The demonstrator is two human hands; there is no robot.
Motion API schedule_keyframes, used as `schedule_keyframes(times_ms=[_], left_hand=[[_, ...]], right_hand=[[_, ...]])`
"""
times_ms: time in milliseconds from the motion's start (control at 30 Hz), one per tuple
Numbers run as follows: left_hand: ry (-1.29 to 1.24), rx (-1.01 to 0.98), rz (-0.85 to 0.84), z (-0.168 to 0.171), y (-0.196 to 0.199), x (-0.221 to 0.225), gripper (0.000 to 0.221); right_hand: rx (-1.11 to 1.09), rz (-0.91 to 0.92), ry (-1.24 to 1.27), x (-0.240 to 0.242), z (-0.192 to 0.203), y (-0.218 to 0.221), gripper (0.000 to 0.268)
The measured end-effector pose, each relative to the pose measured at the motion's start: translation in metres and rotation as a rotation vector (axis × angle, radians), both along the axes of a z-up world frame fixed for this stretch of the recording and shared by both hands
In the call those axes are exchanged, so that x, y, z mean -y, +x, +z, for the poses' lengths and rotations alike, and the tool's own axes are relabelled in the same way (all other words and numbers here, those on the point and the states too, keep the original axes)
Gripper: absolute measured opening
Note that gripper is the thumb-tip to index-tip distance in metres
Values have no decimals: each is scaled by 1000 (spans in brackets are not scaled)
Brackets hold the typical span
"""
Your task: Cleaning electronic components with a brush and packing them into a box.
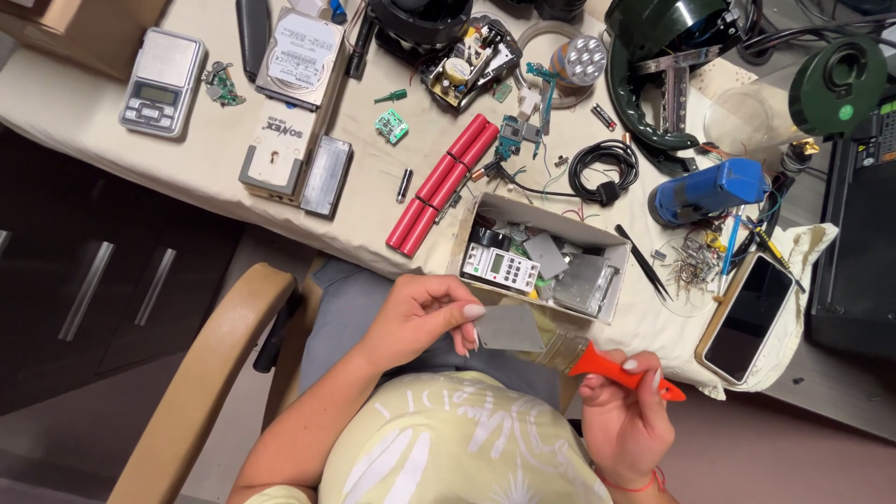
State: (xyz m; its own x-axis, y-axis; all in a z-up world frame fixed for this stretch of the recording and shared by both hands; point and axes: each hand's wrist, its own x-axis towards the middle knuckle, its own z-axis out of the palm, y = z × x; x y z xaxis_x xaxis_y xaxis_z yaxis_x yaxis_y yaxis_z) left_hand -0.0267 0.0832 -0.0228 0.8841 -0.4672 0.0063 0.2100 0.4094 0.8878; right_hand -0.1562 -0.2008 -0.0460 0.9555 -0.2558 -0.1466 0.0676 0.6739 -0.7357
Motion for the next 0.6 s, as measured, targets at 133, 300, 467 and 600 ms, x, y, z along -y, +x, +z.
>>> schedule_keyframes(times_ms=[133, 300, 467, 600], left_hand=[[-65, -26, 26, -3, -1, 0, 14], [-2, 5, 24, -2, -2, -1, 12], [202, 43, 10, 16, 5, -12, 13], [303, 187, -133, 29, 9, -19, 17]], right_hand=[[76, 37, -136, -5, -2, 1, 24], [137, 46, -239, -10, 5, 2, 22], [236, 86, -321, -10, 13, 9, 20], [230, 55, -199, 8, 9, 10, 23]])
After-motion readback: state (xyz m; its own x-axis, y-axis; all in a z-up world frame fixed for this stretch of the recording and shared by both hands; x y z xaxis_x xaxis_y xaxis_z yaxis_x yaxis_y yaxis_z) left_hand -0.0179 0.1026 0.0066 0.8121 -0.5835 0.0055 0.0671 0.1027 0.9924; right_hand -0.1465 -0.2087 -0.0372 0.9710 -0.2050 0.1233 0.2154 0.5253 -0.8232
